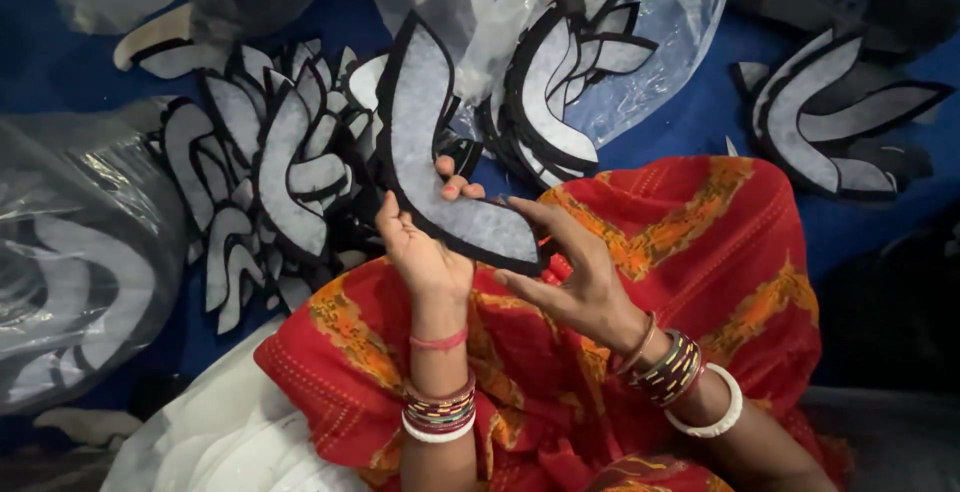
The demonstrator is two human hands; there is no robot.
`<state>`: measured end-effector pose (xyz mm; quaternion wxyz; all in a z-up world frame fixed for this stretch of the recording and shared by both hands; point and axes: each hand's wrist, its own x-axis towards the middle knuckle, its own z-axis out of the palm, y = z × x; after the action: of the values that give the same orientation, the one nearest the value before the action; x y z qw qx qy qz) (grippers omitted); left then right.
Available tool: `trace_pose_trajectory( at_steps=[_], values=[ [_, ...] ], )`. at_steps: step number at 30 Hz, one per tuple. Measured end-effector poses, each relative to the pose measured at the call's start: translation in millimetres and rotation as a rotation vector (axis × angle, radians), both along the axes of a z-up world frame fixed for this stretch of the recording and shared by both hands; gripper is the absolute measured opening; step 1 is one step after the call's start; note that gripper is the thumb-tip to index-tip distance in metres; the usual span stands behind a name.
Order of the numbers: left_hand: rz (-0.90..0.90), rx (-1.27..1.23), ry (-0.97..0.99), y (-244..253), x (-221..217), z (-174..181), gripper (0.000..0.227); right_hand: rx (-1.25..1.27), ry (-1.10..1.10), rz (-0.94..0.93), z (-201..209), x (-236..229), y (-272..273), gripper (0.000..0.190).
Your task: The person sits on the floor and handles black and white curved fabric pieces. They use scissors to trim the edges of the pieces, then fold and stack them. The person also picks up and organizes the pieces from plastic bags and piles on the floor.
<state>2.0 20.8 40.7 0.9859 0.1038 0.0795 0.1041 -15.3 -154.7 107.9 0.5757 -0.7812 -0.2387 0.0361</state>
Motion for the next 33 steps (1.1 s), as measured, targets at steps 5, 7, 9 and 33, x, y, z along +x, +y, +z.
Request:
trace_pose_trajectory(
  at_steps=[5,7,9,33],
  values=[
    [-0.003,-0.021,0.005,1,-2,5,0.046,-0.015,0.015,0.003,-1,0,1,0.073],
    [-0.001,-0.019,0.006,1,-3,8,0.046,-0.027,0.005,0.004,-3,1,0,0.074],
    [-0.004,0.007,-0.021,0,-3,10,0.046,-0.089,0.0,-0.008,-4,2,-1,0.079],
    [0.03,0.057,-0.065,-10,-6,12,0.054,-0.168,0.06,-0.048,-27,-2,6,0.07]
  ],
)
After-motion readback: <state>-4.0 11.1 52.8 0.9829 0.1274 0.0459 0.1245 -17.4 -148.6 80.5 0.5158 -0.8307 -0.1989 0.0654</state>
